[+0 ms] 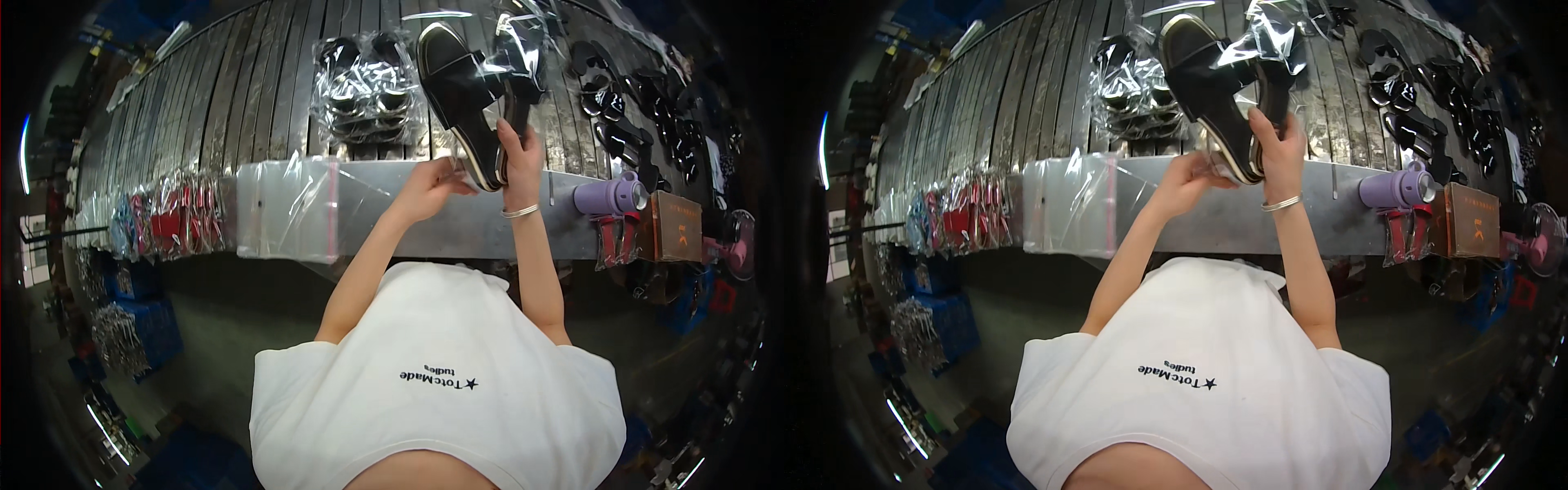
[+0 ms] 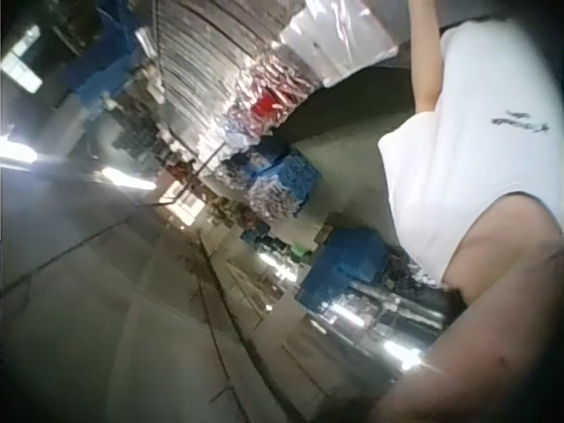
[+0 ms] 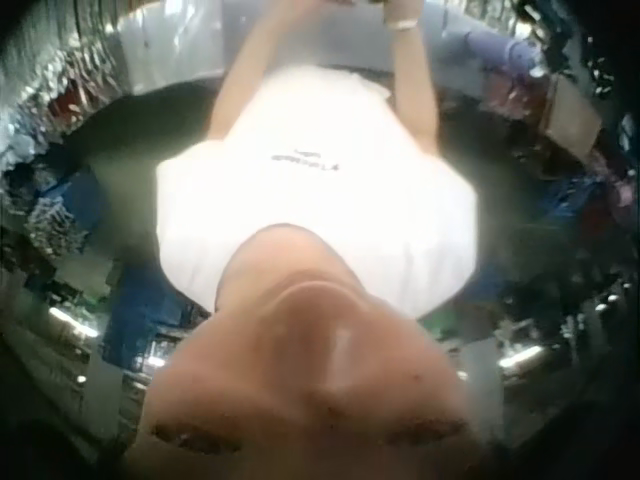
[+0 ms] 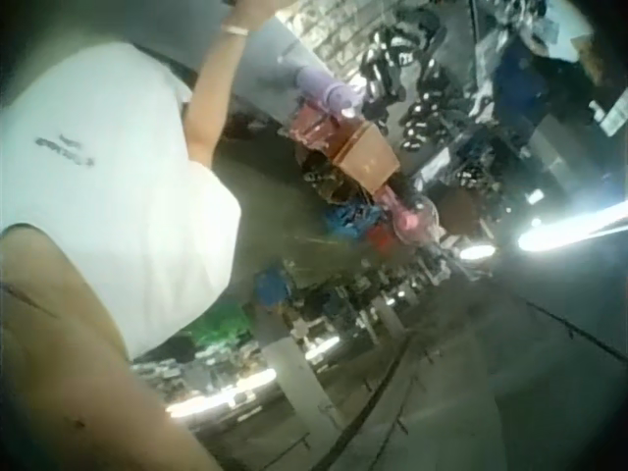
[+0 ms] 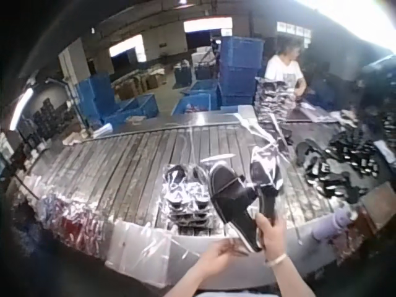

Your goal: The person repeatedly picks up pairs of black slide sandals from a metal table and places them into clear plastic bags. The person seals the bags and stacks the packaged items on the table. The task involves handling footwear and packaging materials in a repetitive assembly-line manner.

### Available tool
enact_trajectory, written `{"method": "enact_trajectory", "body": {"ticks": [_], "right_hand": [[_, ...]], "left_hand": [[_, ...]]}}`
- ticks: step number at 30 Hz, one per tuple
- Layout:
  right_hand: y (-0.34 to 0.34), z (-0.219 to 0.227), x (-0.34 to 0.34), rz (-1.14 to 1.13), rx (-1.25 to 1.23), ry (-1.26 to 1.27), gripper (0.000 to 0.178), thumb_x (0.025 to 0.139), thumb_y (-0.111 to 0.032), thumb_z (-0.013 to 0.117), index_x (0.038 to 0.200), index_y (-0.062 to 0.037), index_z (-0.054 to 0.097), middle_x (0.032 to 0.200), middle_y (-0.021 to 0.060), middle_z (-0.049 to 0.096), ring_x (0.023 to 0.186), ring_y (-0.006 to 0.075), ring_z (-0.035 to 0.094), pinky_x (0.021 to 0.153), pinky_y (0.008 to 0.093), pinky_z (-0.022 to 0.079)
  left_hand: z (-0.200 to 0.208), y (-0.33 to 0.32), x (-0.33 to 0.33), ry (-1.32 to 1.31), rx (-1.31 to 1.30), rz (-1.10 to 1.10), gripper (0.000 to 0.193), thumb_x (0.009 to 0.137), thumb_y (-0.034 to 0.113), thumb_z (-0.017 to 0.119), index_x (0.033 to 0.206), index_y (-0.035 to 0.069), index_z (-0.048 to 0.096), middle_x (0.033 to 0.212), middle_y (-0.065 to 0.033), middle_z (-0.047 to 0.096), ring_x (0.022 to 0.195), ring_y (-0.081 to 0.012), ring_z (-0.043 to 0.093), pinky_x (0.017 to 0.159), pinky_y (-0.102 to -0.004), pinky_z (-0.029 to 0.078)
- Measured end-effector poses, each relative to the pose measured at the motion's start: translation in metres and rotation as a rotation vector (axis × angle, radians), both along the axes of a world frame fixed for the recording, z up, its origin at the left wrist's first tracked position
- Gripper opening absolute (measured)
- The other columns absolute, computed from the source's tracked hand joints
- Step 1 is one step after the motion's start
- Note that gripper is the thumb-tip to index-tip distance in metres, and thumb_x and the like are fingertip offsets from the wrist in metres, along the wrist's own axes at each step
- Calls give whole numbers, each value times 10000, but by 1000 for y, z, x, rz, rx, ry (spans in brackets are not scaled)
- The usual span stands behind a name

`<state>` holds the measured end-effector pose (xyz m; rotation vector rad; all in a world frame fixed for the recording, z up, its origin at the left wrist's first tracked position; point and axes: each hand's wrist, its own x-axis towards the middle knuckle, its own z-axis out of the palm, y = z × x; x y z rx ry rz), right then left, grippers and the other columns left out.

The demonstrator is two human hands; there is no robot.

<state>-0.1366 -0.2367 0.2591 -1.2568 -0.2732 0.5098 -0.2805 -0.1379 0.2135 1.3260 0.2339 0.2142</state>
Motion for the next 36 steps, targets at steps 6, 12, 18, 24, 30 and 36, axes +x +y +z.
{"method": "enact_trajectory", "body": {"ticks": [6, 12, 18, 24, 30, 36], "right_hand": [[-26, 8, 24, -48, 105, 23, 246, 827, -202, 685, 944, -26, 559, 774, -26, 562, 637, 46, 490, 536, 211, 387], [-31, -5, 30, -127, -116, -112, 148, 854, -173, 651, 869, -48, 573, 730, -37, 533, 595, 45, 439, 526, 209, 360], [-31, -27, 53, 160, 263, 399, 129, 879, -168, 599, 901, -41, 588, 789, 7, 597, 676, 93, 587, 600, 253, 481], [-10, -32, 49, -347, -237, -200, 291, 797, -234, 729, 838, -23, 533, 787, 21, 574, 696, 87, 493, 627, 255, 423], [-31, -105, 20, -163, -260, 43, 453, 741, -265, 771, 979, 35, 529, 893, 75, 606, 788, 140, 558, 722, 278, 457], [-109, -216, 3, 41, -855, -346, 859, 545, -163, 842, 1241, -1, 364, 1244, 237, 431, 1165, 365, 437, 981, 408, 371]], "left_hand": [[10, -6, 17, -118, 149, 353, 257, 864, -1, 560, 1117, -52, 556, 1151, -173, 576, 1074, -233, 579, 843, -347, 528], [43, 5, 42, -59, -32, 344, 193, 931, 61, 472, 1004, -67, 597, 961, -157, 656, 856, -192, 652, 753, -308, 542], [8, -28, 48, -8, 661, 112, 252, 853, -23, 480, 1063, 12, 615, 968, -116, 673, 857, -202, 651, 776, -321, 509], [-24, -41, 36, 147, 530, -270, 398, 841, 112, 639, 1203, -16, 532, 1104, -139, 621, 1005, -250, 609, 867, -359, 493], [-58, -39, 39, 150, -697, -30, 872, 751, -1, 670, 1429, 110, 132, 1282, -197, 457, 1115, -300, 538, 908, -399, 493], [-156, -70, 10, 501, -515, 143, 295, 768, -33, 628, 1049, -1, 544, 963, -116, 633, 857, -207, 642, 741, -326, 544]]}}
